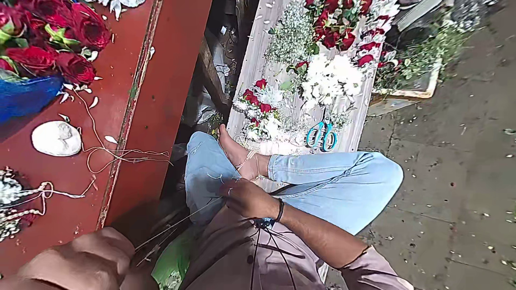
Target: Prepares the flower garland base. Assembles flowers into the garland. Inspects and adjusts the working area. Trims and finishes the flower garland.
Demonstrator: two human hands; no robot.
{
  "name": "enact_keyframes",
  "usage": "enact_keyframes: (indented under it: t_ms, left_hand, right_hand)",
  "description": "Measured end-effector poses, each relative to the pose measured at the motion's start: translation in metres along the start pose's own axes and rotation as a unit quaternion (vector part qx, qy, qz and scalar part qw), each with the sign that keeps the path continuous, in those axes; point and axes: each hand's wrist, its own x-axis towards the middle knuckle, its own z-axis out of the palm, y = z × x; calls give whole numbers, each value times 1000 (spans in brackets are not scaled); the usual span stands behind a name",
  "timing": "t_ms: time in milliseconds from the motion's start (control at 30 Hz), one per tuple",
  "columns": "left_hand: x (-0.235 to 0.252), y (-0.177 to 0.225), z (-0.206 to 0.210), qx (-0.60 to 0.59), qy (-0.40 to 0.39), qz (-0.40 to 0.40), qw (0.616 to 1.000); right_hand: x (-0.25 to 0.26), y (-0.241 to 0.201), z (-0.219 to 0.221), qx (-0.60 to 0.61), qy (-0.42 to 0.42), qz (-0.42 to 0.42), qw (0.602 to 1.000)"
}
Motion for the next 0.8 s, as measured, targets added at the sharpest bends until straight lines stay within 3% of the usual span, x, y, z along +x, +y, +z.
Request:
enact_keyframes:
  t_ms: [133,300,400,467,567,667,733,800]
  left_hand:
    - [1,1,-13,35,-58,-62,996]
    - [24,-3,12,5,-6,-60,998]
    - [15,-9,-7,-18,-72,-74,994]
    - [18,-16,-3,-18,-55,-49,997]
    - [26,-27,-2,75,-45,0,996]
    - [31,-39,-8,48,-21,-7,999]
    - [31,-49,-8,34,5,-18,999]
    - [42,-60,0,83,36,-45,995]
  right_hand:
    - [-1,0,-1,-23,-16,2,1000]
    - [-1,3,2,-28,-19,-2,999]
    - [-1,3,2,-27,-21,-3,999]
    - [-1,2,1,-29,-19,1,999]
    - [-2,-4,-8,2,8,21,1000]
    - [-9,2,-48,89,84,81,989]
    - [-18,17,-79,129,190,148,962]
    - [-35,44,-110,74,275,238,929]
